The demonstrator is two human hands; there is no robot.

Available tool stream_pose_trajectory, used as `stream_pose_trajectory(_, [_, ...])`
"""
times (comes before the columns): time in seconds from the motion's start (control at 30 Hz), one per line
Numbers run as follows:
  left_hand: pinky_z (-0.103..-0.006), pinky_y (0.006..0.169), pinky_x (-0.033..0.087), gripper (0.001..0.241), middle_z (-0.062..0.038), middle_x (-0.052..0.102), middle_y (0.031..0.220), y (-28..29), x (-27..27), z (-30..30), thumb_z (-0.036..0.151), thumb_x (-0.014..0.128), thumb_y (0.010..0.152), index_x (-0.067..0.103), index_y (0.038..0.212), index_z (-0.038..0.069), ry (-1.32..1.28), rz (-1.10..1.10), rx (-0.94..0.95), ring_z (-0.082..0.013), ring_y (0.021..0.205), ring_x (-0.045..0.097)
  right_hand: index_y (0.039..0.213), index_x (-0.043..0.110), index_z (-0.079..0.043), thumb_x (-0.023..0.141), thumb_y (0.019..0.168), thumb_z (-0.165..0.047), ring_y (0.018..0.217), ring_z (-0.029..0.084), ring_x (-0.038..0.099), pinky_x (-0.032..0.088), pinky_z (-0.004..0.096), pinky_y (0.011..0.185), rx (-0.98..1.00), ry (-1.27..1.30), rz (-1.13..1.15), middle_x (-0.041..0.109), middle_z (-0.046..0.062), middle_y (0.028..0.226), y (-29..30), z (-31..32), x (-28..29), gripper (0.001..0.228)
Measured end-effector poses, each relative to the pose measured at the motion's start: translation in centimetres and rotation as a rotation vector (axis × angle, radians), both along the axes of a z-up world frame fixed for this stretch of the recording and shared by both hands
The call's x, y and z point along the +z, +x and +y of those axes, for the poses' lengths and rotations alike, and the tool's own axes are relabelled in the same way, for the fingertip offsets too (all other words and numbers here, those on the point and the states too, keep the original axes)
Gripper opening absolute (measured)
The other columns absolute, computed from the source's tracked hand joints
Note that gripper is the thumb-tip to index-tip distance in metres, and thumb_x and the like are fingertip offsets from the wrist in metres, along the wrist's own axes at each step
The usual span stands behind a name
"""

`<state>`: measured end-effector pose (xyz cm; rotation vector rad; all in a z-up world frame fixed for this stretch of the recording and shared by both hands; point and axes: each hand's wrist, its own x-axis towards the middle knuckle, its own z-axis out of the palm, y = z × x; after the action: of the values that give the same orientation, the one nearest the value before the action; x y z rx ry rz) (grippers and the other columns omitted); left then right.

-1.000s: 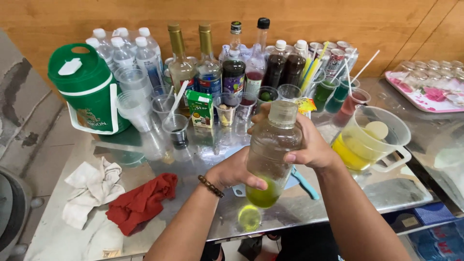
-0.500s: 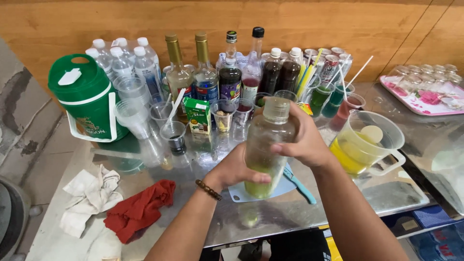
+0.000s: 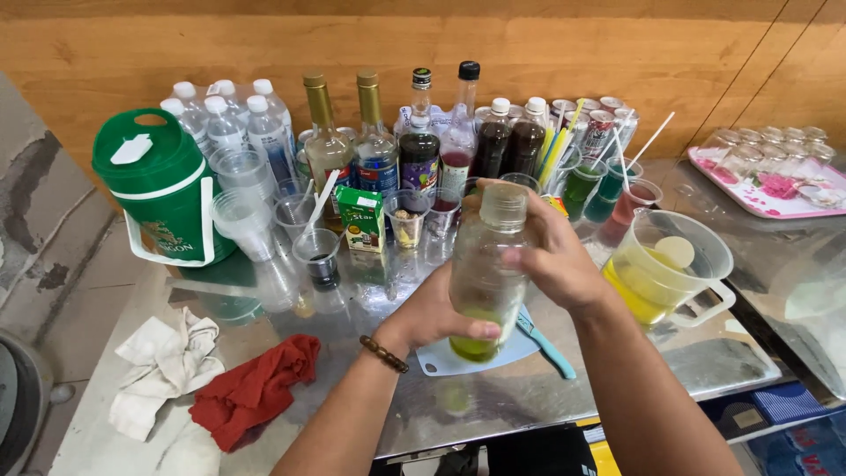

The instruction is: The person prepares a mixed drink by pouring a yellow liquid from a bottle into a shaker, adding ice, and scooping a dark liquid into the shaker. They shake the mixture, add more dark liquid, shake again, rinse the shaker with water, and shake once more.

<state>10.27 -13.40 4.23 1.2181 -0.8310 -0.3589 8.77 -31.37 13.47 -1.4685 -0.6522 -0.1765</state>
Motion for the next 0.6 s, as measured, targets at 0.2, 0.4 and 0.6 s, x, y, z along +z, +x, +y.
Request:
stream_pose_trajectory(0.2, [-0.0497,0.115,0.046,0.101,-0.013,0.066,0.129,-2.1,2.2,-0.6,0.022,0.097,0.051,0.047,0.138,0.013,0.192,0.046,0.356,-0.0316,0.128,0.061,0.153,0.037,-0.001,0.092,0.061,-0.022,0.12,0.045,0.064,0.051,0.057,0.103,-0.226,-0.198,0.003,0.063,0.031,0.129,-1.6,0.8,2.0,0.11])
stream_pose_trajectory(0.4, [-0.0509,0.114,0.045,0.114,-0.014,0.065,0.129,-3.2,3.0,-1.1,0.025,0.097,0.05,0.038,0.147,0.016,0.193,0.111,0.42,-0.0334,0.129,0.06,0.155,0.035,-0.007,0.091,0.063,-0.006,0.113,0.034,0.067,0.054,0.049,0.102,-0.333,-0.241,-0.038,0.065,0.024,0.122,-1.9,1.3,2.3,0.107])
stream_pose_trajectory(0.6, [-0.051,0.112,0.044,0.113,-0.013,0.066,0.129,-3.3,2.5,-0.9,0.017,0.095,0.052,0.039,0.149,0.017,0.174,0.121,0.391,-0.0323,0.128,0.06,0.148,0.046,-0.007,0.092,0.06,-0.008,0.108,0.027,0.071,0.055,0.045,0.1,-0.269,-0.166,0.015,0.071,0.02,0.116,-0.8,0.5,0.6,0.099])
